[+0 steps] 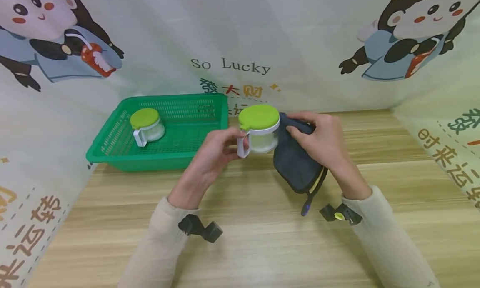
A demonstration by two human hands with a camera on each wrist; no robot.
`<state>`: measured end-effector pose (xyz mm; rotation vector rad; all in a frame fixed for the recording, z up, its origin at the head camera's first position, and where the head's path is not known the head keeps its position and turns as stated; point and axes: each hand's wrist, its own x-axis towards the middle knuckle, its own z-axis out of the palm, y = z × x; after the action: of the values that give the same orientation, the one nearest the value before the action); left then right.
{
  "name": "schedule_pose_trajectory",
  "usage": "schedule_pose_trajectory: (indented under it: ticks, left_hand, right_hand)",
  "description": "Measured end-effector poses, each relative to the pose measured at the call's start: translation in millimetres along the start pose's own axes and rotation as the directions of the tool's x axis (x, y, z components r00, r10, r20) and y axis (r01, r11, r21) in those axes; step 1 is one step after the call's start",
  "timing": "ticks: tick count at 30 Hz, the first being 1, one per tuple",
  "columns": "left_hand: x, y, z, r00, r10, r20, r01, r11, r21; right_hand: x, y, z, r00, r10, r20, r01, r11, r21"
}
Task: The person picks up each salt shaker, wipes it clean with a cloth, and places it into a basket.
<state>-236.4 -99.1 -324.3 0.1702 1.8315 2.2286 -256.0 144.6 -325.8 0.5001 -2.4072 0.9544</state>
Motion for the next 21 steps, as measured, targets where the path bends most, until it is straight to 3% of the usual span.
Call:
schedule_pose_trajectory:
  ticks: [4, 7, 12, 16, 21]
  left_hand:
    - [0.8, 2.2, -1.4, 1.000, 0.003, 0.006, -0.003, 1.000, 0.008]
    - [1.1, 3.4, -4.8, 0.999, -0.007, 0.032, 0.007, 1.000, 0.023]
    - [1.6, 3.4, -12.1, 0.989, -0.038, 0.143, 0.031, 0.998, 0.048]
    - [3.2, 0.7, -14.6, 0.967, -0.070, 0.243, 0.066, 0.998, 0.023]
    - [5.3, -5.1, -16.8, 0.923, -0.102, 0.372, 0.117, 0.993, -0.017]
  right_hand:
    - [0.3, 4.4, -3.2, 0.997, -0.015, 0.070, 0.013, 0.999, 0.031]
    - [2.1, 10.6, -7.4, 0.994, -0.057, 0.089, 0.047, 0.992, 0.114]
    - [3.0, 6.9, -19.2, 0.986, -0.128, 0.104, 0.097, 0.962, 0.256]
    - [4.6, 16.3, -16.9, 0.978, -0.152, 0.139, 0.095, 0.931, 0.354]
    - [6.1, 34.6, -3.8, 0.956, -0.124, 0.266, -0.037, 0.848, 0.529]
